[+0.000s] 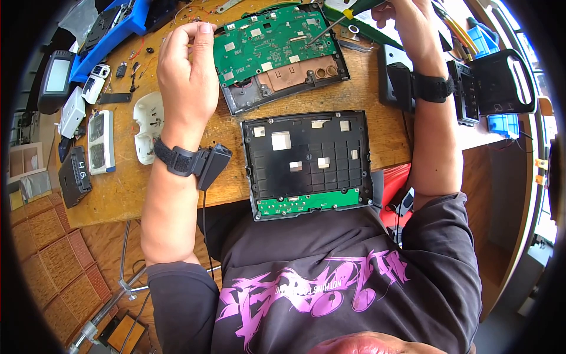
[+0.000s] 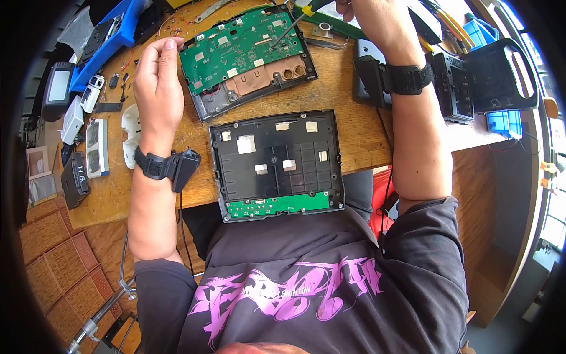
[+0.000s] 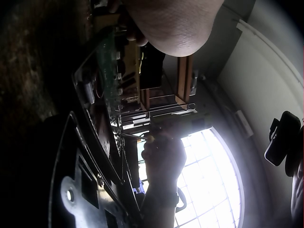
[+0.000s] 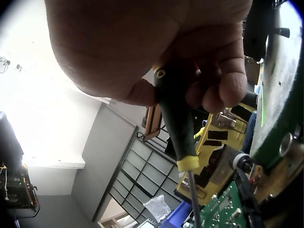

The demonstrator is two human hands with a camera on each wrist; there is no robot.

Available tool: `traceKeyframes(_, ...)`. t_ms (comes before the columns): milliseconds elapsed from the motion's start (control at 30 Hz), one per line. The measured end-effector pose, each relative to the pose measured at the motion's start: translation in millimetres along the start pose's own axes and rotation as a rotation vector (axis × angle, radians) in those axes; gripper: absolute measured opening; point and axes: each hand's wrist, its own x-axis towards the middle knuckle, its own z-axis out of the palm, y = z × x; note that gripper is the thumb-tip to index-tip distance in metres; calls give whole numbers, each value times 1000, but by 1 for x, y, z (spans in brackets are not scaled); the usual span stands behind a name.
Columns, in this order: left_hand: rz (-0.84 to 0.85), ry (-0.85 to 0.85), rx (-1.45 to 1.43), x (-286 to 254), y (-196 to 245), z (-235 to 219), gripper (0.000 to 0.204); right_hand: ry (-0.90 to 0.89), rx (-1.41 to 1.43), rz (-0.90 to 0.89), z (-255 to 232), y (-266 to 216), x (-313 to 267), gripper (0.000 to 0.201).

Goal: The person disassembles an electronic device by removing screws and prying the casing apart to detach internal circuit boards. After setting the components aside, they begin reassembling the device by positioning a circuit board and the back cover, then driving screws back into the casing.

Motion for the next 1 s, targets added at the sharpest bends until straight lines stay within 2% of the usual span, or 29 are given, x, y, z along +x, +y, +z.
traceKeyframes(767, 18, 56, -85, 1, -1, 4, 33, -26, -24, 8, 3, -7, -3, 19)
traceKeyframes(833, 25, -9, 25, 1, -2, 1, 34, 5, -53, -2, 3, -7, -3, 20)
traceKeyframes(1000, 33, -2, 37, 1, -3, 1, 34, 14, -59, -18, 2, -6, -3, 21)
